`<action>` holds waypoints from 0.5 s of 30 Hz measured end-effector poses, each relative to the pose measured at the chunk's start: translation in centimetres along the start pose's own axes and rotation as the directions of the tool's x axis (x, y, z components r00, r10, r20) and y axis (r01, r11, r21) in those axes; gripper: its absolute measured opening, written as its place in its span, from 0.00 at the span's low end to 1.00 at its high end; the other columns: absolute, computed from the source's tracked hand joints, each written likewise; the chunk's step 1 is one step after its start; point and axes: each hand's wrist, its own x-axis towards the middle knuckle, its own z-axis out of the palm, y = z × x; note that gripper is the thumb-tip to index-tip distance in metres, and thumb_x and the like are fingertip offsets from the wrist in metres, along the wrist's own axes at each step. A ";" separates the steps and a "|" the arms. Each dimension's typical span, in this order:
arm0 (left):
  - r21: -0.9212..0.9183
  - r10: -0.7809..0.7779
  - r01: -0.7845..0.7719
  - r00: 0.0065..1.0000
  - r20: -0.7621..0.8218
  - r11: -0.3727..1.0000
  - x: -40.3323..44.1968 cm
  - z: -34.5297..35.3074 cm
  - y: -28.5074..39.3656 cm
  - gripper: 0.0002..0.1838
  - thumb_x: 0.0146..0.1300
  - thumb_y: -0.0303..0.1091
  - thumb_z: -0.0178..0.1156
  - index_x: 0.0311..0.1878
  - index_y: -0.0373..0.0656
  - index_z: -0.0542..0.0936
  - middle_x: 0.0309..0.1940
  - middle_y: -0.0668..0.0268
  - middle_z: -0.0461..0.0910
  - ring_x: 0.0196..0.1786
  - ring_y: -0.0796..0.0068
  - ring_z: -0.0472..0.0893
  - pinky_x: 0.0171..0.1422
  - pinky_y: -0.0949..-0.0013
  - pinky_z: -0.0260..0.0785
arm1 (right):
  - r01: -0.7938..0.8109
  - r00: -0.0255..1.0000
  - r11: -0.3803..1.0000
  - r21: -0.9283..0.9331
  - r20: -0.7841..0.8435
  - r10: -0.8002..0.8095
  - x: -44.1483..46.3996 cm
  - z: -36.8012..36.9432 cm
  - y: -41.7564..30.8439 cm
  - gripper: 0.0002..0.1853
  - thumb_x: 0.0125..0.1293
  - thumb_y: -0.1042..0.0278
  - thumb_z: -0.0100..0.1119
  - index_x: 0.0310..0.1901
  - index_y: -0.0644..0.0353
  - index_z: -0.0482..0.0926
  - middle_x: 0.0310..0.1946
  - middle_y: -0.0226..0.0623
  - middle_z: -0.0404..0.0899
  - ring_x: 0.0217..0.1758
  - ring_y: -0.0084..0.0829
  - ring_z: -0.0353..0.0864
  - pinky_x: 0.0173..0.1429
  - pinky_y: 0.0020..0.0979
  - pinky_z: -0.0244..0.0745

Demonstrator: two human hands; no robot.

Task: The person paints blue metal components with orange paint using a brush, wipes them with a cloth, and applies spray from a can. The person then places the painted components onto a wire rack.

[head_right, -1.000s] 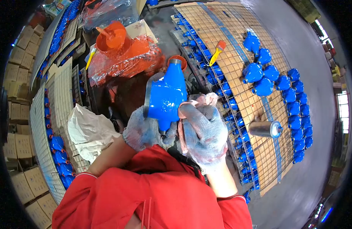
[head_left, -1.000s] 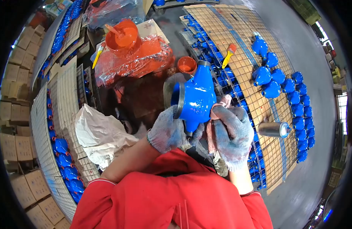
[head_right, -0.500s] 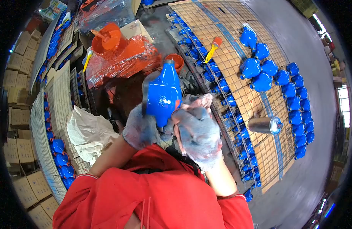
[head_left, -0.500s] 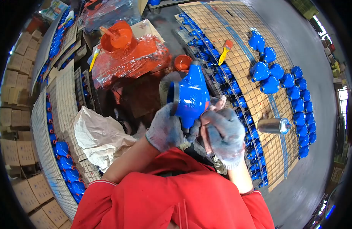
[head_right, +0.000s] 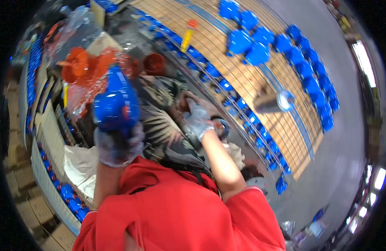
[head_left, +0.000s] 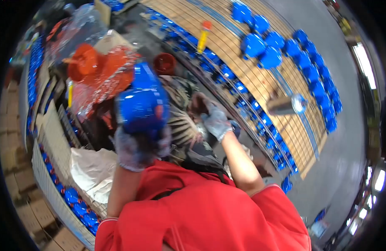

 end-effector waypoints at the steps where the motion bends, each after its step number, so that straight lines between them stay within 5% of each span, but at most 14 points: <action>1: 0.002 -0.018 0.018 0.999 -0.030 1.000 0.3 -0.5 0.3 0.34 0.57 0.60 0.46 0.53 0.38 0.72 0.32 0.54 0.74 0.27 0.60 0.73 0.26 0.62 0.63 | -0.043 0.999 0.998 0.045 -0.010 0.044 -1.3 0.1 0.5 0.25 0.59 0.63 0.56 0.59 0.58 0.72 0.54 0.52 0.76 0.58 0.48 0.75 0.62 0.38 0.69; 5: 0.069 -0.021 0.030 0.991 -0.129 0.997 1.7 -0.6 1.0 0.34 0.56 0.61 0.45 0.50 0.36 0.72 0.31 0.52 0.73 0.26 0.58 0.72 0.25 0.60 0.62 | -0.237 0.970 0.946 0.219 -0.002 0.243 -7.3 -0.6 4.3 0.17 0.58 0.64 0.59 0.48 0.61 0.81 0.45 0.47 0.82 0.53 0.44 0.79 0.59 0.34 0.71; 7: 0.117 0.021 0.004 0.978 -0.208 0.993 2.4 0.0 0.8 0.33 0.57 0.61 0.46 0.48 0.37 0.72 0.29 0.53 0.72 0.22 0.58 0.71 0.23 0.60 0.60 | -0.235 0.965 0.966 0.108 -0.097 0.245 -10.9 0.1 9.3 0.13 0.60 0.65 0.59 0.44 0.59 0.83 0.43 0.46 0.83 0.49 0.43 0.81 0.57 0.33 0.73; 9: 0.143 0.017 0.018 0.972 -0.236 0.990 3.0 0.4 0.7 0.32 0.57 0.61 0.46 0.48 0.38 0.73 0.28 0.53 0.72 0.22 0.58 0.70 0.23 0.60 0.60 | -0.491 0.854 0.856 0.162 -0.105 0.510 -13.9 0.0 13.2 0.12 0.60 0.65 0.59 0.42 0.59 0.84 0.42 0.45 0.83 0.49 0.41 0.82 0.55 0.32 0.74; 10: 0.169 0.019 0.024 0.969 -0.248 0.985 3.4 0.5 0.6 0.32 0.57 0.61 0.45 0.48 0.39 0.73 0.27 0.54 0.72 0.21 0.58 0.70 0.22 0.60 0.59 | -0.545 0.825 0.838 0.021 -0.165 0.540 -15.0 -0.1 15.3 0.11 0.61 0.63 0.58 0.42 0.58 0.84 0.43 0.46 0.83 0.48 0.41 0.82 0.54 0.33 0.74; 11: 0.173 0.012 0.034 0.967 -0.256 0.984 3.7 0.4 0.5 0.32 0.57 0.61 0.45 0.48 0.39 0.73 0.27 0.54 0.72 0.21 0.58 0.70 0.22 0.60 0.59 | -0.542 0.799 0.835 0.093 -0.252 0.547 -16.0 0.2 17.5 0.12 0.61 0.61 0.57 0.40 0.56 0.84 0.43 0.45 0.82 0.48 0.41 0.82 0.53 0.34 0.75; 12: 0.210 0.035 0.020 0.966 -0.256 0.977 3.9 0.4 0.5 0.31 0.58 0.61 0.45 0.47 0.40 0.73 0.26 0.54 0.72 0.21 0.58 0.70 0.21 0.60 0.58 | -0.693 0.717 0.714 -0.102 -0.206 0.666 -15.9 -0.4 18.4 0.14 0.59 0.57 0.59 0.44 0.51 0.83 0.42 0.40 0.84 0.44 0.43 0.83 0.51 0.38 0.76; 15: 0.223 0.072 0.003 0.943 -0.326 0.975 4.6 1.3 0.0 0.31 0.58 0.61 0.44 0.48 0.40 0.72 0.25 0.54 0.72 0.19 0.59 0.69 0.20 0.62 0.57 | -0.807 0.580 0.550 -0.215 -0.107 0.808 -15.6 0.1 21.6 0.18 0.58 0.54 0.60 0.47 0.51 0.82 0.46 0.43 0.82 0.49 0.40 0.81 0.55 0.36 0.74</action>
